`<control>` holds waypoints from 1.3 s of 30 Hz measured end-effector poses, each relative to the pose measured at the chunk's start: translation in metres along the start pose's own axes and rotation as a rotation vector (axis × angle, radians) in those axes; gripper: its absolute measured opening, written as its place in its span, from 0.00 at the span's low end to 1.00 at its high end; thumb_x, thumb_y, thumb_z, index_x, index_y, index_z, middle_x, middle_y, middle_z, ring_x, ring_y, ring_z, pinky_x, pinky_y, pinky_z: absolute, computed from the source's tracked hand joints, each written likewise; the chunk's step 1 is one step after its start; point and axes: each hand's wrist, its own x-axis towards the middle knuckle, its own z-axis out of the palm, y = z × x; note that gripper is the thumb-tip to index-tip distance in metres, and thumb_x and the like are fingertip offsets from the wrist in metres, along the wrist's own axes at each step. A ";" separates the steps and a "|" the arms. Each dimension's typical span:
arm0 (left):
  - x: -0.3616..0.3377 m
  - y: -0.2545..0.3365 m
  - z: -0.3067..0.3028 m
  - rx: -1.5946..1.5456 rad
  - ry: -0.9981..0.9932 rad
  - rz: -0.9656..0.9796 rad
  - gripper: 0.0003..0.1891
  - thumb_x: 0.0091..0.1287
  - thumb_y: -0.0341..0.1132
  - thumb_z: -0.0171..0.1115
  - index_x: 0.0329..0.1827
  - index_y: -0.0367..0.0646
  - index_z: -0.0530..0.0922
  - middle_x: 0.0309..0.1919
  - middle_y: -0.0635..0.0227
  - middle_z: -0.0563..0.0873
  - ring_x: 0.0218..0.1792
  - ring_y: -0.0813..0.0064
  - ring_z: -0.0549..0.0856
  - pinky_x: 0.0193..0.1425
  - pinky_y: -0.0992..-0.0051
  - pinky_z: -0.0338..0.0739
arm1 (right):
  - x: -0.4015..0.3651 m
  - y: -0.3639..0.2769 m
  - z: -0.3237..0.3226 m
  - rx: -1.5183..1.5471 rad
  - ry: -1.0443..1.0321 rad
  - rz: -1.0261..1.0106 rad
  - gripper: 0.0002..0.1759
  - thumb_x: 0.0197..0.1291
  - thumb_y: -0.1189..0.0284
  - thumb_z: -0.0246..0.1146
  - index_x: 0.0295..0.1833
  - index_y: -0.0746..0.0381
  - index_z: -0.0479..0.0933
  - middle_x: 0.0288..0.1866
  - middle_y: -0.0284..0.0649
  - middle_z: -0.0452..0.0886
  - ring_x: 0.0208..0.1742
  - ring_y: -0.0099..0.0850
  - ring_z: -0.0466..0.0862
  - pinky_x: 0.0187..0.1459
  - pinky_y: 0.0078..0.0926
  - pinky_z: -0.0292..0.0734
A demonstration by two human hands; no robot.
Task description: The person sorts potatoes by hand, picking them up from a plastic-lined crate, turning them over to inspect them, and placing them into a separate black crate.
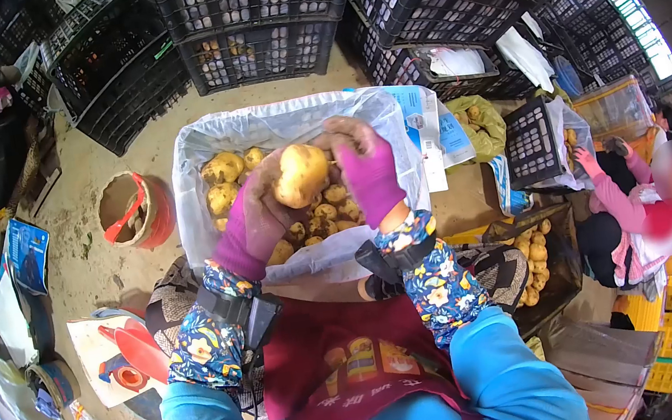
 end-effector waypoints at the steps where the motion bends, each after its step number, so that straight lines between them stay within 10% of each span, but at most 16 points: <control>1: -0.001 0.005 0.004 -0.486 0.034 -0.154 0.24 0.66 0.28 0.58 0.66 0.38 0.67 0.61 0.59 0.77 0.60 0.69 0.79 0.60 0.73 0.77 | 0.004 0.001 -0.005 0.267 0.027 0.256 0.27 0.65 0.62 0.66 0.64 0.66 0.72 0.52 0.44 0.80 0.54 0.29 0.81 0.47 0.22 0.81; 5: 0.007 -0.003 -0.005 0.093 0.100 0.154 0.28 0.63 0.25 0.60 0.68 0.35 0.66 0.64 0.60 0.75 0.64 0.71 0.76 0.65 0.73 0.73 | -0.012 -0.019 -0.003 0.467 -0.223 0.564 0.33 0.65 0.64 0.66 0.71 0.63 0.64 0.61 0.41 0.74 0.59 0.26 0.77 0.51 0.21 0.80; 9: 0.011 -0.009 -0.005 0.145 0.061 0.232 0.27 0.59 0.21 0.61 0.65 0.36 0.69 0.64 0.61 0.73 0.65 0.69 0.74 0.71 0.70 0.68 | -0.024 0.004 -0.002 0.392 -0.245 0.217 0.39 0.59 0.68 0.70 0.73 0.62 0.60 0.61 0.37 0.72 0.59 0.27 0.77 0.58 0.25 0.77; 13: 0.002 0.007 -0.002 0.345 0.063 0.125 0.24 0.66 0.29 0.60 0.66 0.35 0.70 0.63 0.61 0.76 0.62 0.71 0.77 0.63 0.74 0.75 | -0.032 -0.003 -0.054 0.820 -0.257 0.436 0.38 0.56 0.74 0.69 0.72 0.58 0.62 0.62 0.40 0.74 0.59 0.34 0.79 0.54 0.36 0.81; 19: -0.002 -0.003 -0.037 0.058 0.331 0.040 0.23 0.75 0.38 0.53 0.69 0.37 0.68 0.62 0.61 0.77 0.61 0.71 0.78 0.66 0.71 0.72 | -0.114 -0.081 -0.272 -0.147 0.273 0.280 0.36 0.58 0.71 0.64 0.73 0.58 0.62 0.63 0.40 0.73 0.59 0.36 0.78 0.51 0.31 0.80; 24: -0.004 0.002 -0.030 0.014 0.354 0.066 0.23 0.75 0.40 0.53 0.69 0.38 0.68 0.60 0.61 0.79 0.61 0.72 0.78 0.66 0.72 0.71 | -0.246 0.010 -0.509 -0.768 0.366 0.935 0.40 0.50 0.76 0.72 0.71 0.56 0.67 0.57 0.39 0.78 0.48 0.30 0.82 0.43 0.29 0.80; 25: -0.004 0.003 -0.028 0.021 0.352 0.073 0.23 0.75 0.40 0.52 0.69 0.38 0.68 0.60 0.61 0.79 0.62 0.72 0.78 0.66 0.72 0.71 | -0.239 0.010 -0.506 -1.035 0.349 1.087 0.38 0.51 0.75 0.72 0.70 0.64 0.68 0.62 0.44 0.77 0.56 0.35 0.80 0.55 0.32 0.77; 27: -0.004 0.003 -0.026 0.005 0.355 0.090 0.23 0.75 0.39 0.52 0.69 0.38 0.69 0.59 0.62 0.79 0.61 0.71 0.78 0.66 0.72 0.71 | -0.205 0.020 -0.506 -0.881 0.356 0.657 0.35 0.56 0.74 0.70 0.69 0.69 0.67 0.65 0.47 0.75 0.64 0.38 0.76 0.65 0.33 0.70; 30: 0.000 0.010 -0.022 0.054 0.362 -0.014 0.24 0.76 0.41 0.51 0.69 0.37 0.67 0.61 0.62 0.77 0.62 0.69 0.78 0.67 0.70 0.71 | -0.061 -0.036 -0.330 -0.615 0.101 0.124 0.27 0.65 0.74 0.62 0.68 0.67 0.68 0.64 0.46 0.76 0.65 0.33 0.75 0.66 0.31 0.68; 35: 0.008 0.018 -0.025 0.032 0.420 -0.077 0.24 0.76 0.41 0.51 0.69 0.37 0.67 0.61 0.60 0.78 0.61 0.67 0.79 0.65 0.70 0.73 | 0.061 0.047 -0.089 -0.481 -0.837 0.340 0.22 0.69 0.59 0.59 0.60 0.63 0.77 0.54 0.40 0.82 0.53 0.29 0.81 0.55 0.27 0.77; 39: 0.013 0.026 -0.034 -0.081 0.521 -0.065 0.21 0.75 0.39 0.53 0.66 0.37 0.70 0.58 0.60 0.80 0.57 0.69 0.81 0.62 0.72 0.75 | 0.050 0.229 -0.049 -1.270 -1.246 0.450 0.28 0.58 0.51 0.63 0.58 0.58 0.80 0.47 0.47 0.85 0.49 0.42 0.84 0.51 0.35 0.78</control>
